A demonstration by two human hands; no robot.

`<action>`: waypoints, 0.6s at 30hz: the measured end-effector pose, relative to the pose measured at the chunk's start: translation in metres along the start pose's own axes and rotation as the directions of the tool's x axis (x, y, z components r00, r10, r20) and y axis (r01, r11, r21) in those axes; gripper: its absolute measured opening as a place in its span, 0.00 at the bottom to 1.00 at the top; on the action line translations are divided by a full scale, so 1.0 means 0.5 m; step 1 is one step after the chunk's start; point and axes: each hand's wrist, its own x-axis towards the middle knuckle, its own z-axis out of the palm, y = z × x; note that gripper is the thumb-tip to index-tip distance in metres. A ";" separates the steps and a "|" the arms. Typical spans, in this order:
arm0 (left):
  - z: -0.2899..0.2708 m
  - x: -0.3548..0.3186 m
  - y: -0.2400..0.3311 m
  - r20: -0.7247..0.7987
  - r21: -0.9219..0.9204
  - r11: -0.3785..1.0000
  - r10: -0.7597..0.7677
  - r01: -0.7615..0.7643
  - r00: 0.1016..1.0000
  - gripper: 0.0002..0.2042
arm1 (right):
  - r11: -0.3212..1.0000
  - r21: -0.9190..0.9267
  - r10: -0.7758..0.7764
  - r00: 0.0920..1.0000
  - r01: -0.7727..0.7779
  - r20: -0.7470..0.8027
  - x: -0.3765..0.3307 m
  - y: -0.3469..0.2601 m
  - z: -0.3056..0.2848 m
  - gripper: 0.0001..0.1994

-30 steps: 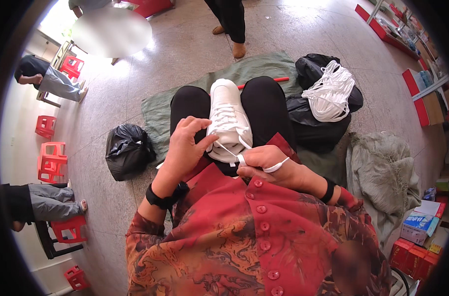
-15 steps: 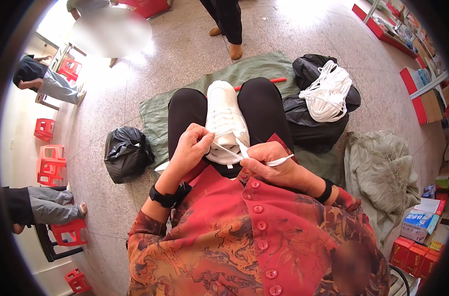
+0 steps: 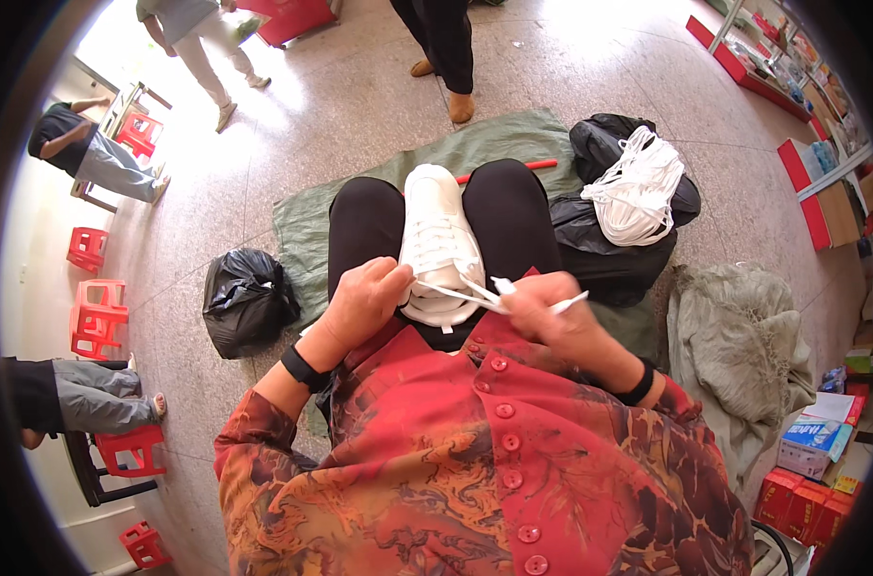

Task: Manually lacing a white shoe with white laces while seated.

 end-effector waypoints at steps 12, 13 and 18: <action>0.034 0.101 -0.035 -0.081 -0.150 0.987 -0.073 0.061 0.994 0.11 | 0.877 -0.467 -0.179 0.979 0.115 -0.094 0.021 -0.013 -0.027 0.13; 0.049 0.104 -0.041 -0.005 -0.154 0.984 -0.085 0.083 0.996 0.08 | 0.761 -0.630 -0.229 0.973 0.154 -0.038 0.022 -0.035 -0.024 0.12; 0.073 0.107 -0.005 0.106 -0.150 0.988 -0.030 0.045 0.994 0.10 | 0.457 -0.884 -0.204 0.979 0.095 0.000 -0.021 -0.018 -0.015 0.11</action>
